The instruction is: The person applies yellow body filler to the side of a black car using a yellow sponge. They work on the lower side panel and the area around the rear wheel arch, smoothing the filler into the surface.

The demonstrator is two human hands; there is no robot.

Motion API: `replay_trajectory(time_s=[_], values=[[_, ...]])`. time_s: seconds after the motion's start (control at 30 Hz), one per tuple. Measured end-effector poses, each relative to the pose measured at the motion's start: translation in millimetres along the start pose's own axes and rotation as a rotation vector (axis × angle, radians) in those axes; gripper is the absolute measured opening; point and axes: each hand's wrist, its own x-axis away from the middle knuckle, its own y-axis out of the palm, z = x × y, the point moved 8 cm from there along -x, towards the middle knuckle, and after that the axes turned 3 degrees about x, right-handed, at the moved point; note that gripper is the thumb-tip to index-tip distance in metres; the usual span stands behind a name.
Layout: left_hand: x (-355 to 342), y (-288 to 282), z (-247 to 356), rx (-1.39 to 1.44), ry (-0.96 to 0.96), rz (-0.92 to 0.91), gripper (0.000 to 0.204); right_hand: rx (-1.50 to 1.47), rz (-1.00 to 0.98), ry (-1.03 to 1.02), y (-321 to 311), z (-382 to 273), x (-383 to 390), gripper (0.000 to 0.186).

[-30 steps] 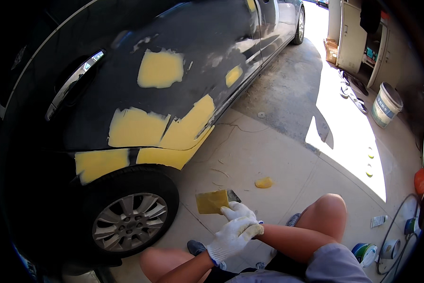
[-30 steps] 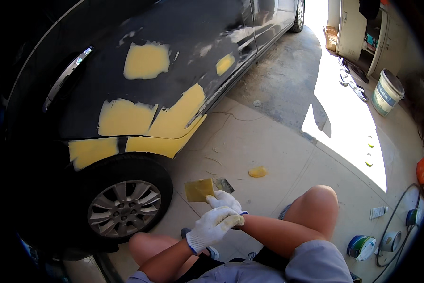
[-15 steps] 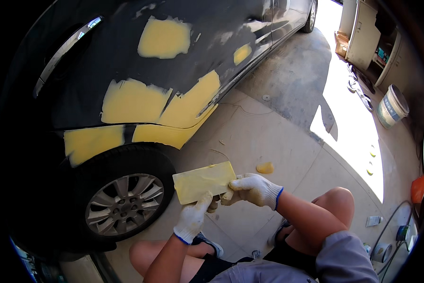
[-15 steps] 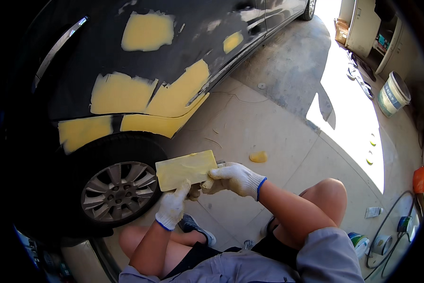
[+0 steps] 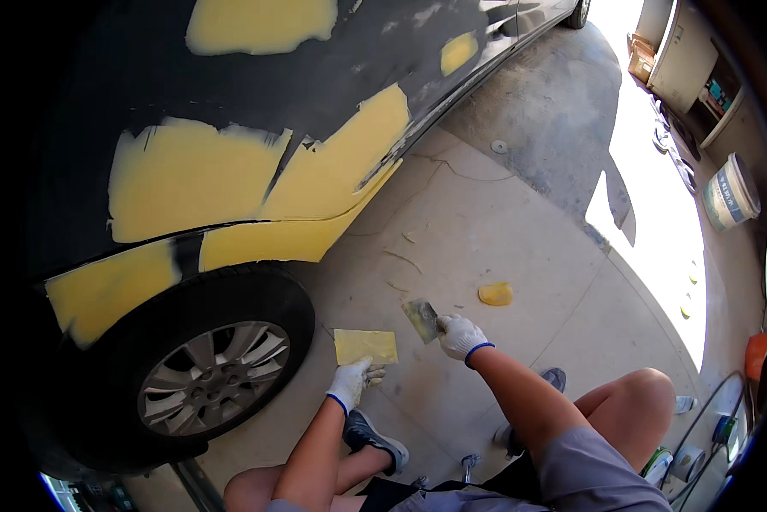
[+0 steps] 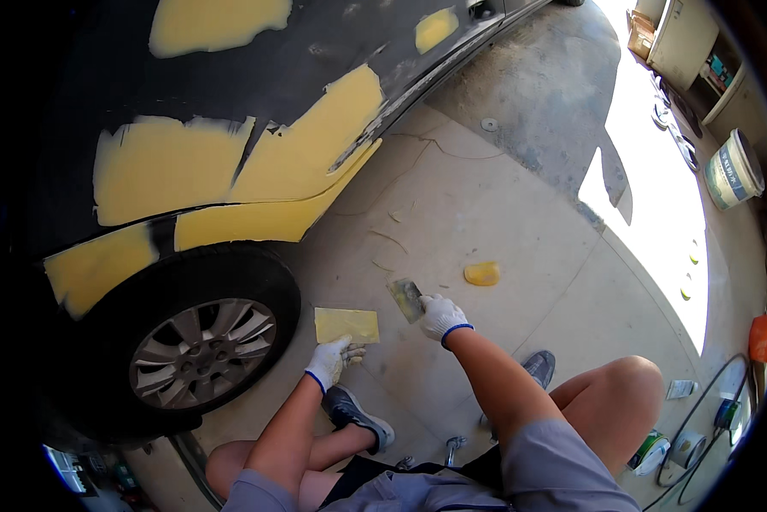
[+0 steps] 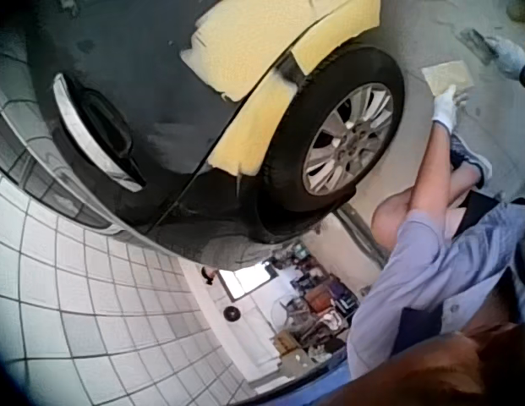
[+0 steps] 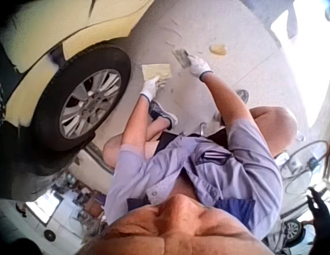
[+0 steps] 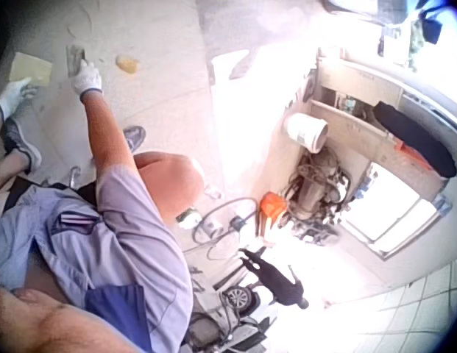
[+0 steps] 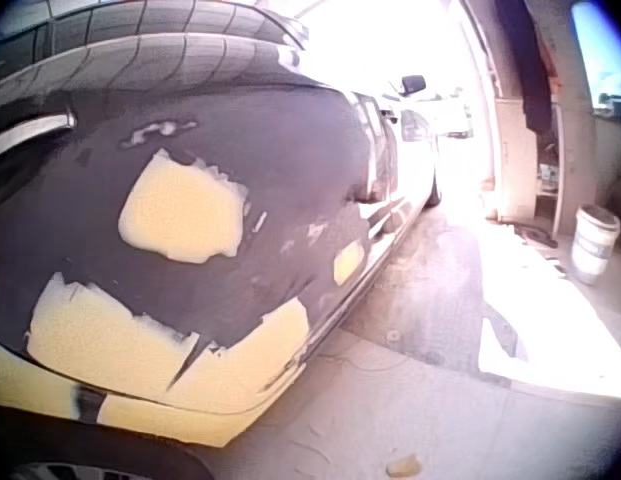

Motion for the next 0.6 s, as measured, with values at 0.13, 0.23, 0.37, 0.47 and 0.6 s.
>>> replay_trajectory(time_s=[0.13,0.23,0.37,0.47,0.6], values=[[-58,3,-50,0.064,-0.138,-0.035,0.035,0.204,0.029,-0.100,32,3,-27,0.065],[-86,10,-61,0.080,-0.176,-0.100,0.034,0.294,0.047,-0.103,45,8,-39,0.075],[-112,18,-62,0.132,-0.232,-0.145,0.033,0.428,0.002,-0.066,54,3,-40,0.081],[-117,31,-60,0.166,-0.250,-0.192,0.034,0.398,0.018,-0.065,51,-2,-46,0.084],[-108,64,-34,0.249,-0.178,-0.332,0.034,0.173,0.214,0.070,47,26,-59,0.068]])
